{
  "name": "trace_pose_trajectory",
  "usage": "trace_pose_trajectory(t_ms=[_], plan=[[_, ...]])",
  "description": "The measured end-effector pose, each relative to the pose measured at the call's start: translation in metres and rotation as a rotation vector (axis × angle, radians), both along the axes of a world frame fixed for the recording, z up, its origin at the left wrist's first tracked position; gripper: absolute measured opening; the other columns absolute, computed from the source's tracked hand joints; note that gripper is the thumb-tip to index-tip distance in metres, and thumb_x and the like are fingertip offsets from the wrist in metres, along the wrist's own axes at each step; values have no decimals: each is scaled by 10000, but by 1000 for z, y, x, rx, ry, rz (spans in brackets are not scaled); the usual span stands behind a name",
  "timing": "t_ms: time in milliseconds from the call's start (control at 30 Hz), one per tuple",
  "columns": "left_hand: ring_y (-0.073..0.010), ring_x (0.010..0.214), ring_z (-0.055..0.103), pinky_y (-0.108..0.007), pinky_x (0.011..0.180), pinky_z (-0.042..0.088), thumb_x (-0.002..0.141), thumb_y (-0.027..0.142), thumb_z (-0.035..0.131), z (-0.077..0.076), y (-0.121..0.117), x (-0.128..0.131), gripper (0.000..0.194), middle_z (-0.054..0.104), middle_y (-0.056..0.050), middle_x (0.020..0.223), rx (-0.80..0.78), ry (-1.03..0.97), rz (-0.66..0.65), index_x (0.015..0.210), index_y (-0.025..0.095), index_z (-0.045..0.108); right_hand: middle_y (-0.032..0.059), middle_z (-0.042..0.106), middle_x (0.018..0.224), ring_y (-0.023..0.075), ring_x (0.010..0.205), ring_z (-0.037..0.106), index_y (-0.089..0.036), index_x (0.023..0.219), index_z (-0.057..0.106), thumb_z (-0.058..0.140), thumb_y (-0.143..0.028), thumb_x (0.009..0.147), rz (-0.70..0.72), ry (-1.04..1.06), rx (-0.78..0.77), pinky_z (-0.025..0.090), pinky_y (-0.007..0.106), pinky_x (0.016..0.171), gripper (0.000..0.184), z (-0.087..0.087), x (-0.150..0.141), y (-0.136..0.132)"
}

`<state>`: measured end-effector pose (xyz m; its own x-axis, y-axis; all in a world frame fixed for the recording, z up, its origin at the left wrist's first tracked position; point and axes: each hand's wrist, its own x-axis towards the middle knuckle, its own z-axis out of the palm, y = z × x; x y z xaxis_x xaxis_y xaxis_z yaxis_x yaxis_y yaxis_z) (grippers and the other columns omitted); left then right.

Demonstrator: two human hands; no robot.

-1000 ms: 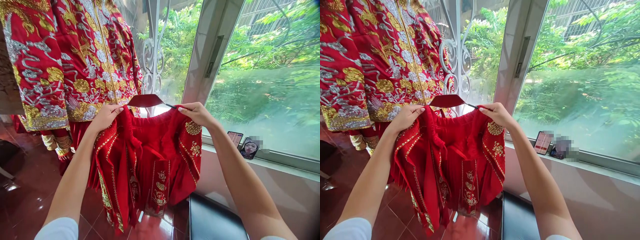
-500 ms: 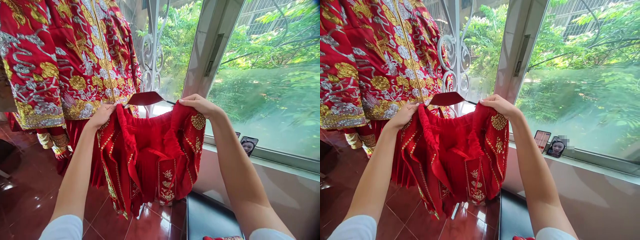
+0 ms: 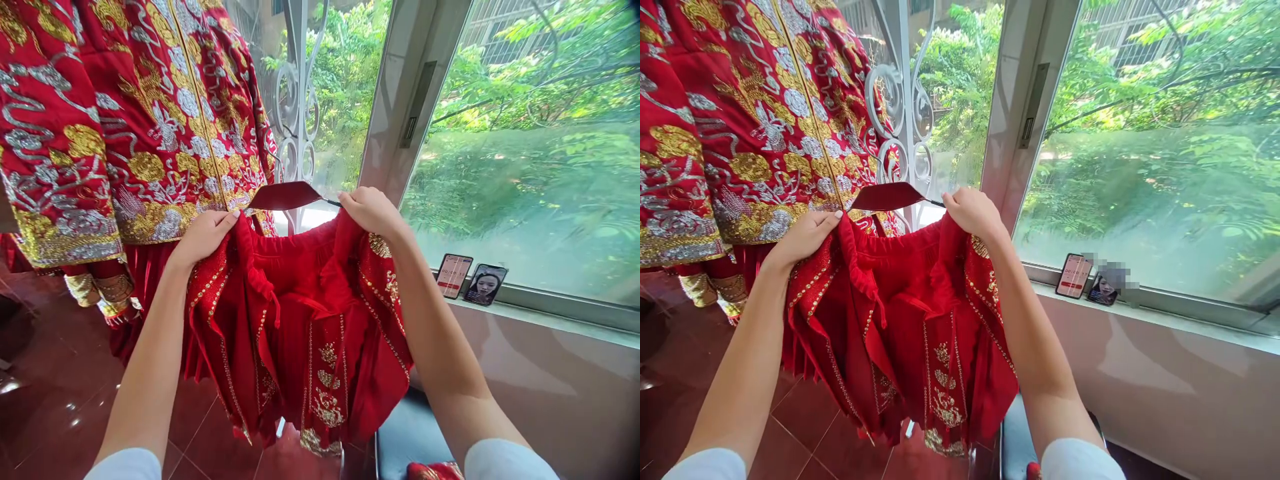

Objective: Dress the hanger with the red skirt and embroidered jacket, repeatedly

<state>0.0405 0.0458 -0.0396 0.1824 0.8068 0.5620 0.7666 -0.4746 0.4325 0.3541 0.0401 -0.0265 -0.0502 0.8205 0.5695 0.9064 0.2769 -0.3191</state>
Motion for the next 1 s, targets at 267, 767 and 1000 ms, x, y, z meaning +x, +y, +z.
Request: trace_pose_trajectory(t_ms=[267, 767, 1000], plan=[[-262, 761, 612, -302, 600, 322, 917, 546, 243, -26, -20, 11, 511, 663, -79, 767, 242, 293, 503, 928, 216, 633, 25, 381, 508, 123, 482, 324, -205, 511, 294, 368, -431, 899, -69, 48, 1, 249, 285, 516, 455, -3, -1, -5], [-260, 702, 604, -317, 538, 262, 921, 556, 213, -25, -14, 17, 545, 657, -101, 748, 224, 318, 573, 811, 199, 609, 30, 398, 520, 132, 477, 340, -205, 510, 261, 355, -409, 885, -112, 92, 7, 252, 286, 506, 437, -10, -5, -3], [-263, 712, 624, -307, 534, 265, 925, 570, 195, -23, -18, 15, 547, 671, -100, 737, 212, 345, 569, 783, 209, 581, 19, 394, 514, 125, 469, 320, -203, 519, 243, 348, -431, 875, -86, 93, -30, 237, 282, 496, 436, -8, -5, -2]])
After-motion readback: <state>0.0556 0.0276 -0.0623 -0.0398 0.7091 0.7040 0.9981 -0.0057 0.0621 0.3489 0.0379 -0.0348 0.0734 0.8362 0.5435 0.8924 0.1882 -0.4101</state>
